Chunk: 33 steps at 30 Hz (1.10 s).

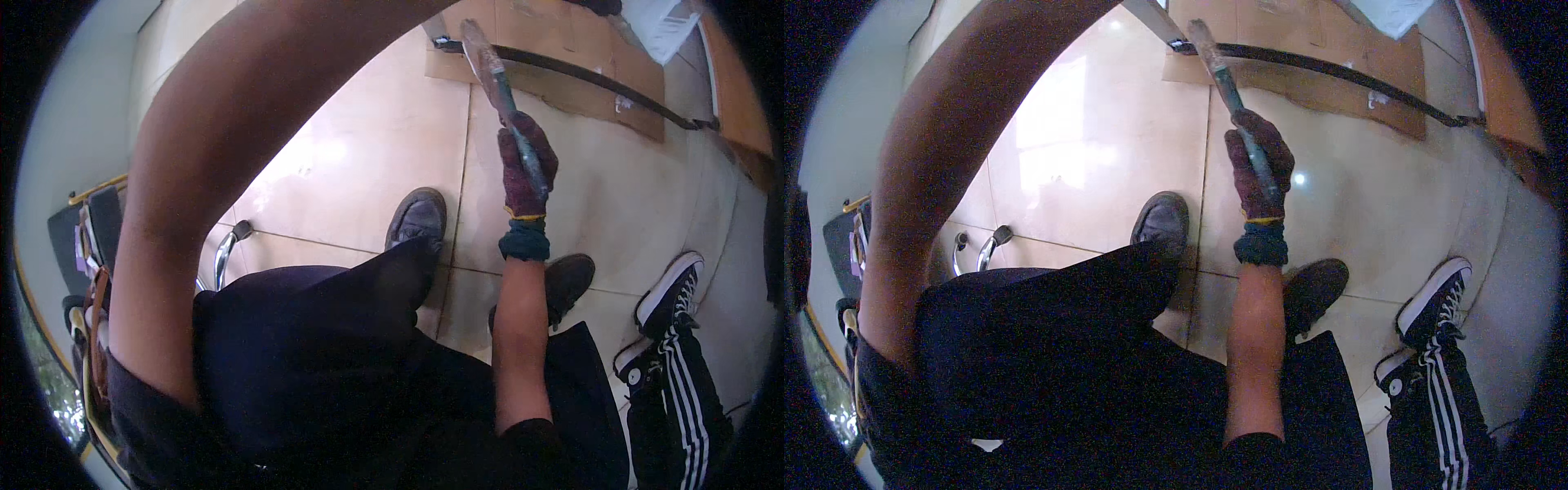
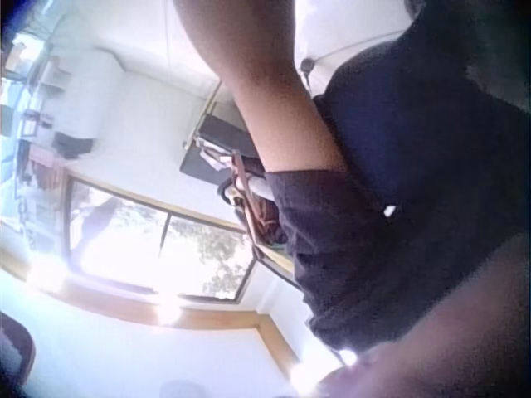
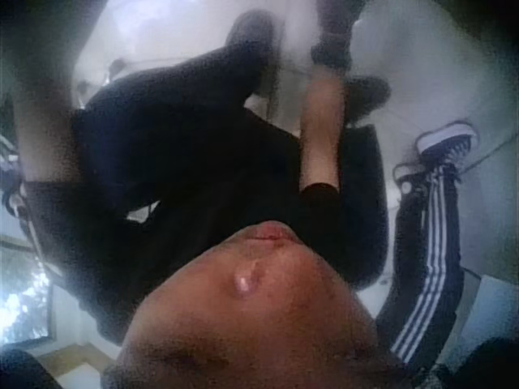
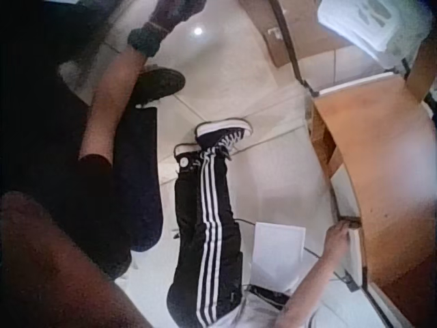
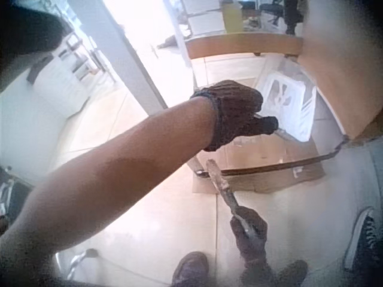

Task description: The person sits on the floor and paints a white metal frame using a paintbrush and a small container of white paint. They repeatedly dip the brush into the paint and apply it to the frame's edges and surfaces.

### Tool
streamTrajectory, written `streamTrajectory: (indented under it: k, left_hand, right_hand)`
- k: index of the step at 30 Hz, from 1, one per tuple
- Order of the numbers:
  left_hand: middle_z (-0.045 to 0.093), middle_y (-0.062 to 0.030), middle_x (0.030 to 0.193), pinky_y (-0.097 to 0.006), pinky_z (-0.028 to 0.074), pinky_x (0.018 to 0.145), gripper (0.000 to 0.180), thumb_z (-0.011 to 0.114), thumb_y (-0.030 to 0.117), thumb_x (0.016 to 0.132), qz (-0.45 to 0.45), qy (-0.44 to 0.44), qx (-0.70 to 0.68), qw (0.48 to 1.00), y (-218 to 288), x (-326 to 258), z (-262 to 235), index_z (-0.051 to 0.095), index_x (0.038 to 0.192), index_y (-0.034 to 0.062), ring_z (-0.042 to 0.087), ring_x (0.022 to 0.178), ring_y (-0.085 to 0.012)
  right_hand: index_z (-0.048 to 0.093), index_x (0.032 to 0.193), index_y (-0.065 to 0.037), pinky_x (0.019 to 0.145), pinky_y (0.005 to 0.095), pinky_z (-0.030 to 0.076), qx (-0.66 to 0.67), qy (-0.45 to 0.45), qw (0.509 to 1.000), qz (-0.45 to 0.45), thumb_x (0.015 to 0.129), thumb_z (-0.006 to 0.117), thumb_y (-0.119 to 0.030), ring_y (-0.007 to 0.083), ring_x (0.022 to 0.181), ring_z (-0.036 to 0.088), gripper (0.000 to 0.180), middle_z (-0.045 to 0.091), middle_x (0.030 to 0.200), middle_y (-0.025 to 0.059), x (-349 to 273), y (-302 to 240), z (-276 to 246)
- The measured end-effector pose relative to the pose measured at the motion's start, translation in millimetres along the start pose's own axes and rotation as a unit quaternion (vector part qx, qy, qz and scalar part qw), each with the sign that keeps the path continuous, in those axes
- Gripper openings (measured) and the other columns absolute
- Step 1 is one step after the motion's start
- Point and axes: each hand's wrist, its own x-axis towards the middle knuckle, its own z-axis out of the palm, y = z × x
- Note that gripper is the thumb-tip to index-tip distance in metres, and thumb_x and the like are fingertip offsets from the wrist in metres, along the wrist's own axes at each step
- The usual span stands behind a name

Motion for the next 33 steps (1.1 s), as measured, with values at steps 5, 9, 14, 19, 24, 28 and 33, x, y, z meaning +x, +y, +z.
streamTrajectory:
  k: [5,9,14,19,24,28,33]
  left_hand:
    - [0.062,-0.0204,0.076,-0.041,0.051,0.066,0.061,0.048,0.058,0.087,0.014,0.043,-0.009,0.999,0.1,0.7,8.5,0.062,0.088,-0.0012,0.064,0.068,-0.0320]
    - [0.058,-0.0171,0.067,-0.038,0.050,0.051,0.060,0.049,0.058,0.087,-0.028,-0.012,-0.053,0.998,4.5,-5.1,-0.1,0.058,0.087,-0.0013,0.060,0.053,-0.0265]
    - [0.054,-0.0156,0.061,-0.037,0.049,0.047,0.060,0.049,0.059,0.087,-0.109,-0.029,-0.049,0.992,15.8,-0.2,1.2,0.056,0.085,-0.0011,0.058,0.050,-0.0253]
    - [0.055,-0.0154,0.058,-0.037,0.049,0.049,0.059,0.049,0.058,0.087,-0.039,0.005,-0.063,0.997,6.6,5.9,6.5,0.058,0.083,-0.0009,0.058,0.050,-0.0261]
    - [0.057,-0.0175,0.061,-0.038,0.051,0.055,0.060,0.049,0.057,0.088,0.001,0.003,0.014,1.000,-0.2,12.4,10.9,0.060,0.084,-0.0013,0.059,0.053,-0.0273]
    - [0.057,-0.0185,0.063,-0.039,0.051,0.056,0.059,0.049,0.056,0.088,0.003,0.033,-0.006,0.999,0.9,10.1,12.6,0.061,0.084,-0.0015,0.060,0.054,-0.0273]
    - [0.056,-0.0171,0.062,-0.037,0.051,0.053,0.058,0.050,0.055,0.088,-0.061,-0.002,-0.017,0.998,7.6,10.1,8.8,0.060,0.084,-0.0013,0.059,0.053,-0.0262]
  right_hand:
    - [0.066,0.102,-0.011,0.086,0.0334,0.050,-0.098,-0.046,0.989,-0.098,0.079,0.066,-0.006,0.0240,0.096,0.063,0.023,0.066,0.103,0.0086,9.9,6.1,-3.5]
    - [0.066,0.103,-0.008,0.084,0.0331,0.050,-0.191,-0.033,0.974,-0.114,0.082,0.064,-0.011,0.0237,0.094,0.064,0.021,0.066,0.102,0.0101,16.8,19.7,-26.5]
    - [0.066,0.103,-0.007,0.083,0.0335,0.051,-0.138,0.070,0.983,-0.102,0.079,0.069,-0.015,0.0237,0.094,0.064,0.025,0.067,0.101,0.0109,13.4,15.0,-38.7]
    - [0.065,0.105,-0.008,0.081,0.0323,0.051,-0.097,-0.018,0.987,-0.124,0.080,0.067,-0.015,0.0234,0.091,0.065,0.026,0.067,0.100,0.0102,5.1,3.3,-3.8]
    - [0.065,0.107,-0.009,0.077,0.0330,0.052,-0.147,0.025,0.986,-0.076,0.081,0.066,-0.016,0.0230,0.086,0.065,0.027,0.067,0.099,0.0097,14.8,11.0,-10.7]
    - [0.064,0.107,-0.002,0.087,0.0349,0.048,-0.167,0.133,0.972,-0.097,0.085,0.066,-0.021,0.0218,0.097,0.062,0.029,0.065,0.106,0.0112,16.1,11.9,-45.4]
    - [0.064,0.106,-0.002,0.084,0.0345,0.050,-0.165,0.065,0.977,-0.118,0.083,0.067,-0.017,0.0217,0.094,0.063,0.028,0.066,0.104,0.0114,2.4,-5.5,-23.8]
